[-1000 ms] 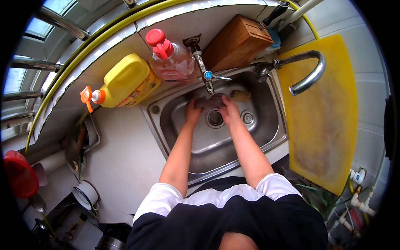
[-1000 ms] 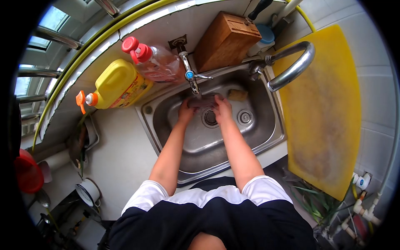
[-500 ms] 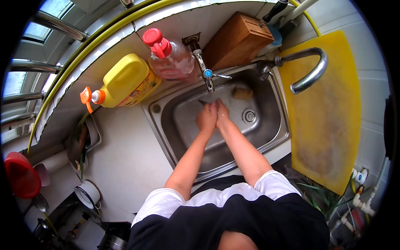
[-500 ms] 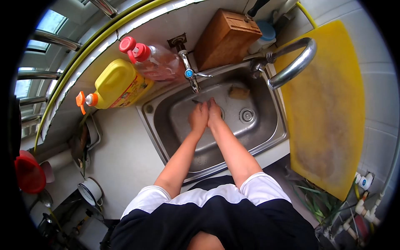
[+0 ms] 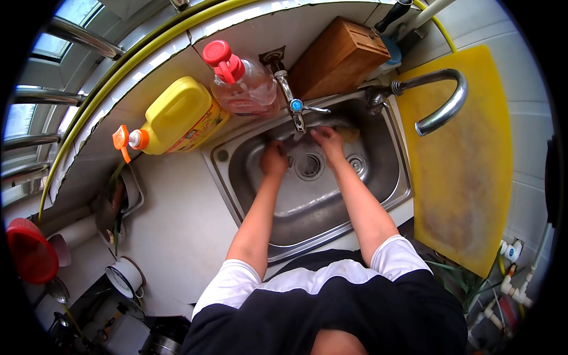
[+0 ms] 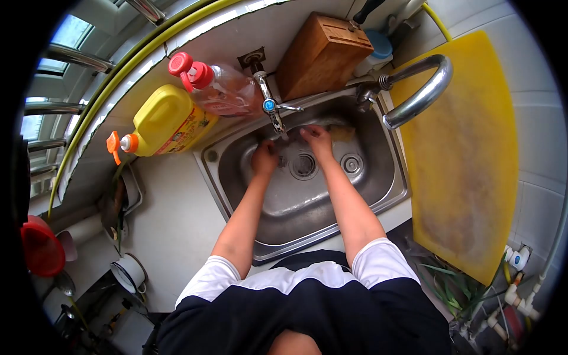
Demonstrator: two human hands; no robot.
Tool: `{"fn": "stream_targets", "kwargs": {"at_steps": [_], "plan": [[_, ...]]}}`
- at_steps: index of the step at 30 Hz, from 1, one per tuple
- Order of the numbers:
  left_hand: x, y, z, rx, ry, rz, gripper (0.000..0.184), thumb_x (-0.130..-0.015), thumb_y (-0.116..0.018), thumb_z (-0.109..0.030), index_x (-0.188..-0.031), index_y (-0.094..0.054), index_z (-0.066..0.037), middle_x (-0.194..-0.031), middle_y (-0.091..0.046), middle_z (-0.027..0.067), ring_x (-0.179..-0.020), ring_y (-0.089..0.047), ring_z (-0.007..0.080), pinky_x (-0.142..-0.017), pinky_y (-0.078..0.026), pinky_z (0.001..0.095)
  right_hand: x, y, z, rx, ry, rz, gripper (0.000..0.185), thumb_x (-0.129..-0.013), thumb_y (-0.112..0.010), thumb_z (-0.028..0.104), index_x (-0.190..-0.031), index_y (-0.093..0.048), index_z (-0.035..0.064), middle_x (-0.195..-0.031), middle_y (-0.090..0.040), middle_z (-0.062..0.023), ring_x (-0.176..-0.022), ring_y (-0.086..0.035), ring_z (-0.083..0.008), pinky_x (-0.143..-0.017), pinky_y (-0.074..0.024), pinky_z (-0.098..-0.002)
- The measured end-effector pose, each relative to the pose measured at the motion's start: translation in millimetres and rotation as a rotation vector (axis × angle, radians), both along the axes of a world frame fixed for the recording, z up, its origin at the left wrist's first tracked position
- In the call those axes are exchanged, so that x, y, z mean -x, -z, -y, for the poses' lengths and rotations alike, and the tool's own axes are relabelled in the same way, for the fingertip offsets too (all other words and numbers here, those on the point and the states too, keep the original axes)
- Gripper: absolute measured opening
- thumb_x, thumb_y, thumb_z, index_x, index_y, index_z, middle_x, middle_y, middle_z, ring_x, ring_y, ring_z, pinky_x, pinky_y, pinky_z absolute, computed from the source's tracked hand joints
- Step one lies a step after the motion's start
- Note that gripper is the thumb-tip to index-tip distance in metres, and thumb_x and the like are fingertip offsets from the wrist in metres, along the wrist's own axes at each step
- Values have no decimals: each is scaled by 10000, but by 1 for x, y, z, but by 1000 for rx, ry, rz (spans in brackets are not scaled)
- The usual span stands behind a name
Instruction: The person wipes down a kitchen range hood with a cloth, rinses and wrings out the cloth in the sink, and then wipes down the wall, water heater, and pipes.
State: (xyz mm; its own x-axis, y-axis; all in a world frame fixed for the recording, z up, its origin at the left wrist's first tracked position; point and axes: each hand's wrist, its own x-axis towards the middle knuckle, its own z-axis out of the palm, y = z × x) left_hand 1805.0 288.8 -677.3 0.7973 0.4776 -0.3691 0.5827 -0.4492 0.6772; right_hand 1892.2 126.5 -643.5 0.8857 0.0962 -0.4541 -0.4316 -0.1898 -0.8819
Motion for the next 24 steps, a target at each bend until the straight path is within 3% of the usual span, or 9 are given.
{"fn": "stream_targets", "kwargs": {"at_steps": [5, 7, 11, 14, 16, 19, 21, 23, 24], "plan": [[3, 15, 23, 161, 49, 378, 374, -794, -715, -188, -1152, -620, -143, -1027, -687, 135, -956, -651, 367, -817, -520, 454, 16, -27, -20, -584, 82, -369, 267, -876, -713, 146, -1127, -641, 89, -954, -688, -40, -787, -658, -132, -659, -548, -314], [5, 30, 25, -62, 184, 543, 467, -821, -669, -123, -1273, -551, -130, -951, -694, 138, -864, -677, 335, -742, -540, 431, 14, -31, -17, -774, 46, -484, 274, -899, -681, 153, -1161, -620, 105, -980, -674, -23, -831, -660, -156, -701, -560, -355], [5, 32, 14, 458, 44, 232, 555, -800, -659, -85, -1332, -506, -104, -903, -680, 121, -767, -673, 240, -657, -543, 374, 8, 10, 7, -831, 177, -483, 305, -931, -645, 258, -1196, -598, 114, -1015, -669, -29, -924, -646, -185, -763, -536, -422], [9, -21, 24, 703, -204, 176, 477, -798, -633, -69, -1269, -555, -69, -841, -659, 104, -683, -633, 161, -601, -525, 321, 20, 5, 12, -203, 185, -505, 345, -974, -541, 427, -1253, -552, 226, -1220, -592, -82, -1153, -541, -264, -920, -426, -598], [13, -43, 46, 837, -221, 217, 346, -804, -636, -97, -1148, -631, -70, -823, -652, 74, -644, -609, 135, -597, -512, 328, 31, 4, 6, -378, 225, -727, 422, -941, -562, 499, -1211, -580, 175, -1195, -610, -78, -1105, -563, -269, -906, -434, -552], [19, -57, 81, 455, -74, 519, 217, -795, -674, -167, -995, -689, -84, -795, -682, 89, -614, -643, 203, -600, -510, 365, 43, 16, -7, -569, 331, -927, 581, -870, -587, 642, -1143, -613, 129, -1112, -639, -92, -979, -598, -290, -843, -472, -484], [26, -76, 93, 331, -84, 389, 193, -794, -682, -229, -927, -697, -90, -786, -691, 107, -634, -657, 255, -610, -508, 390, 49, 16, -14, -783, 329, -733, 509, -874, -616, 601, -1085, -618, 138, -1038, -648, -103, -893, -615, -281, -769, -504, -431], [25, -82, 93, 210, -91, 265, 205, -792, -690, -290, -858, -705, -97, -778, -699, 125, -655, -671, 308, -621, -507, 415, 42, 79, 3, -970, 70, -780, 428, -899, -637, 514, -1041, -617, 111, -977, -651, -112, -846, -625, -254, -722, -517, -364], [20, -79, 89, 184, -132, 225, 241, -803, -672, -335, -830, -701, -98, -771, -693, 146, -689, -666, 345, -629, -505, 433, 45, 66, -10, -792, 266, -698, 391, -918, -628, 460, -1047, -609, 91, -987, -647, -115, -842, -632, -247, -715, -525, -363]]}}
